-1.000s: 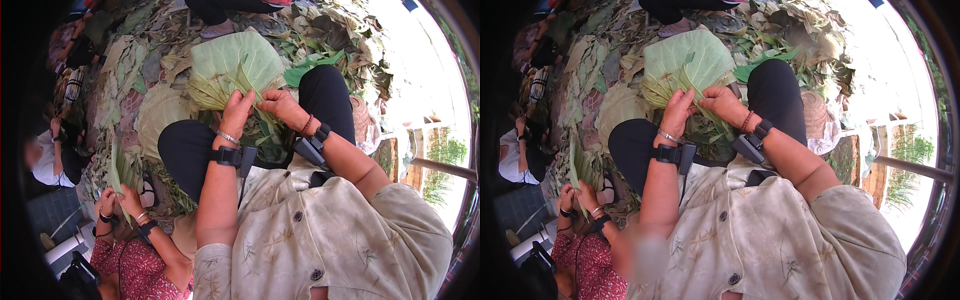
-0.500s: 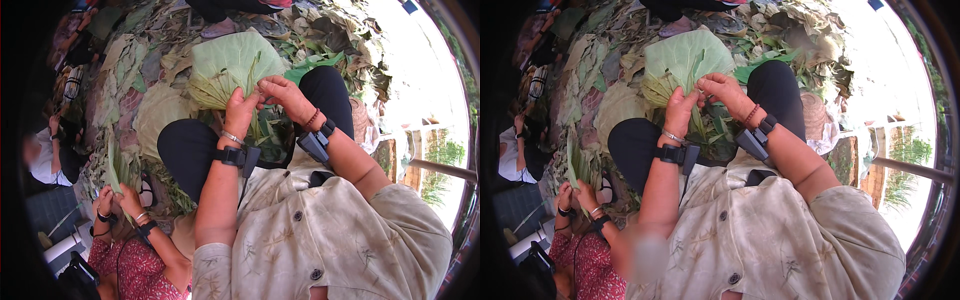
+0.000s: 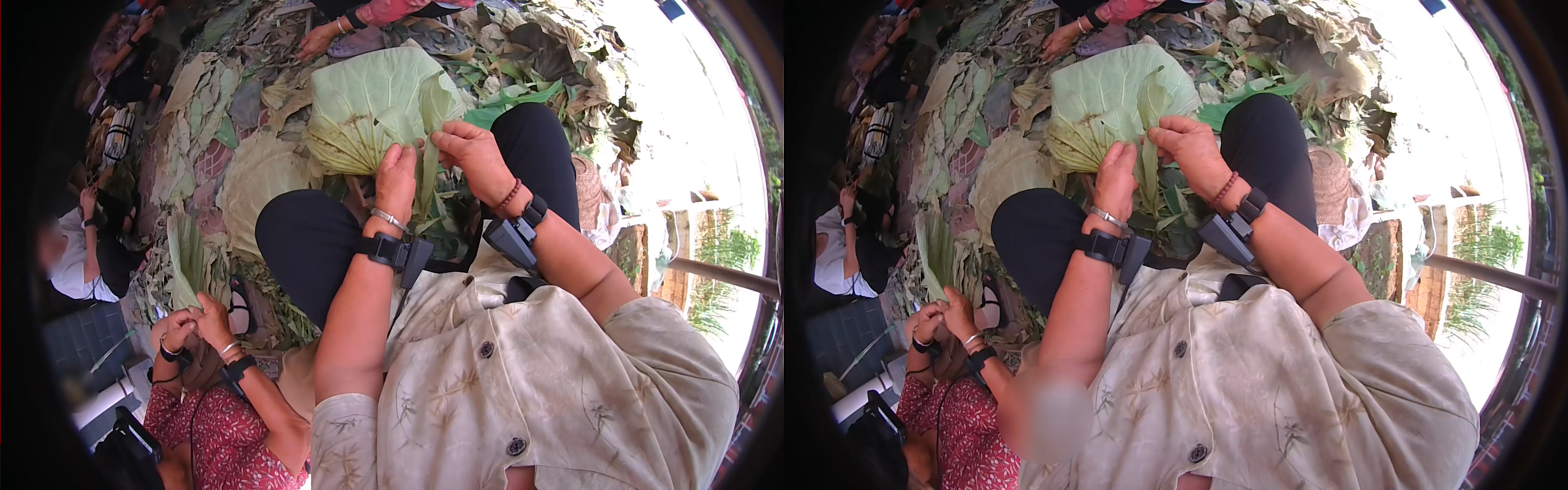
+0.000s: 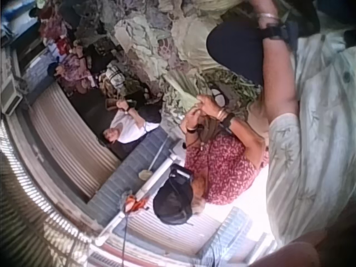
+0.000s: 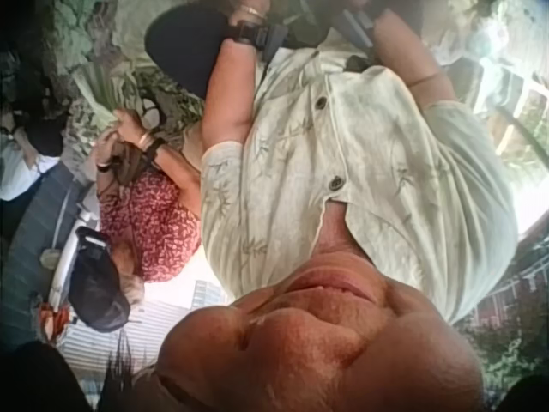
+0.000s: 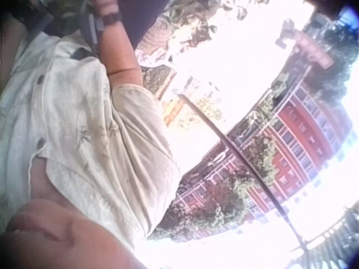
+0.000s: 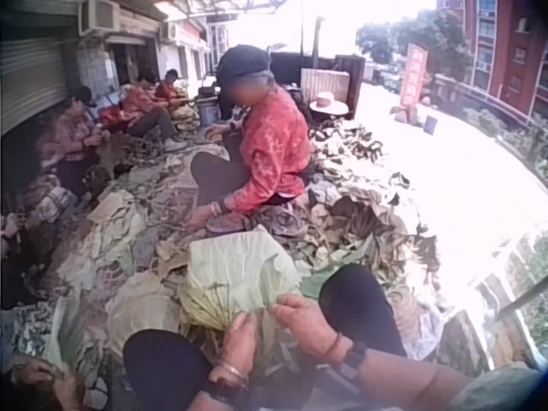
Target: Folding and stacking lotus leaves while sitting outdoors with a group.
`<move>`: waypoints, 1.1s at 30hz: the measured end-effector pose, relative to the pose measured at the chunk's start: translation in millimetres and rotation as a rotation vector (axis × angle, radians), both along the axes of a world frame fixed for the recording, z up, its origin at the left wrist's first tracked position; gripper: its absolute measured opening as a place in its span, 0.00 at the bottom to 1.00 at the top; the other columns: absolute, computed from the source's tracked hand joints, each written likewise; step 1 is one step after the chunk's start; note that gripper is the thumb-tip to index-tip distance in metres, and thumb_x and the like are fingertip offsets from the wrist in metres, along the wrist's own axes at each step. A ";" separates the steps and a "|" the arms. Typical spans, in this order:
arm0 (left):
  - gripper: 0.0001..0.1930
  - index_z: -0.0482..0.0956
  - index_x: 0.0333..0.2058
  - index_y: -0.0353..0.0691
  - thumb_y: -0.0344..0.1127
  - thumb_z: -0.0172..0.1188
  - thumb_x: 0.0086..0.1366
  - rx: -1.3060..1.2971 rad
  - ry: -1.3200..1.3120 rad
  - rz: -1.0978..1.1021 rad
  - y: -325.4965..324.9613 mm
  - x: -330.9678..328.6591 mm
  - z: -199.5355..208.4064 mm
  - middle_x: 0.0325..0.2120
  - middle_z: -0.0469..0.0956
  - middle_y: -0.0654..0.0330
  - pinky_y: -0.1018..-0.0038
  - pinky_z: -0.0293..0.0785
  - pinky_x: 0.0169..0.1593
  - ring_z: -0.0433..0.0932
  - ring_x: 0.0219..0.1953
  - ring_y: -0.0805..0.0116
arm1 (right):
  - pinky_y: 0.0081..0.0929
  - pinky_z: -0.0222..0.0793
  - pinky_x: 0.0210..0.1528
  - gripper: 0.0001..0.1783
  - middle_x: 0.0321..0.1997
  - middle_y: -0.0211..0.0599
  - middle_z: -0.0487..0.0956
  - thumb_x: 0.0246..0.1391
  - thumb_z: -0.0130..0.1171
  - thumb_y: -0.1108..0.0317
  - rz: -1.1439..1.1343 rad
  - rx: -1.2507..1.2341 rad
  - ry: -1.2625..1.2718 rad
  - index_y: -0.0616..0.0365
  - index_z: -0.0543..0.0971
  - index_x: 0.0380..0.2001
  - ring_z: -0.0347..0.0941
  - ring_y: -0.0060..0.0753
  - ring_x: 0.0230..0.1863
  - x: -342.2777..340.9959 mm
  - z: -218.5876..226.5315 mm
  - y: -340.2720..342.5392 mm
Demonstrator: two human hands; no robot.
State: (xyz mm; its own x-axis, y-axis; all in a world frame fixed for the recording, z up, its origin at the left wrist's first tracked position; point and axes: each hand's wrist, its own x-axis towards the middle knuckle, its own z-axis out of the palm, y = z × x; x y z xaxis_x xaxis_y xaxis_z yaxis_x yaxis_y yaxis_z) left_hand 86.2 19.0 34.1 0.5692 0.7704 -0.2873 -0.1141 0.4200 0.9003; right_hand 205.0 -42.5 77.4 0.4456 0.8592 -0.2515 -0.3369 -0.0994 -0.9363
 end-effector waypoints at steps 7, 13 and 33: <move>0.10 0.70 0.38 0.39 0.36 0.44 0.64 -0.162 -0.136 -0.043 -3.0 1.0 17.5 0.30 0.73 0.62 0.77 0.70 0.33 0.72 0.30 0.74 | 0.12 0.61 0.19 0.05 0.21 0.22 0.71 0.44 0.59 0.74 0.184 -0.072 0.023 0.57 0.72 0.25 0.66 0.13 0.18 -0.9 3.2 -1.3; 0.11 0.70 0.37 0.39 0.41 0.46 0.64 -0.215 -0.180 -0.065 -0.6 -4.0 8.9 0.28 0.72 0.62 0.77 0.70 0.32 0.72 0.27 0.74 | 0.14 0.62 0.19 0.07 0.20 0.25 0.70 0.43 0.59 0.73 0.160 -0.094 -0.164 0.59 0.70 0.24 0.66 0.15 0.19 -5.9 4.0 -0.7; 0.13 0.72 0.37 0.32 0.36 0.44 0.64 -0.002 -0.011 -0.366 -5.8 0.1 17.9 0.30 0.75 0.58 0.78 0.70 0.37 0.74 0.30 0.72 | 0.23 0.62 0.16 0.06 0.25 0.33 0.73 0.50 0.53 0.70 0.129 -0.040 0.224 0.60 0.72 0.32 0.67 0.27 0.20 16.9 9.5 -4.2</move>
State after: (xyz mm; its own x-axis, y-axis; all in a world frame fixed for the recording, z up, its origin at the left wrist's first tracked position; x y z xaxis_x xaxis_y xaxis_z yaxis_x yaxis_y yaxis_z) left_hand 86.3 13.3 52.0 0.8100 0.5150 -0.2805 0.0340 0.4364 0.8991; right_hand 221.9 -46.7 87.0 0.2625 0.8926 -0.3665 -0.5175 -0.1904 -0.8342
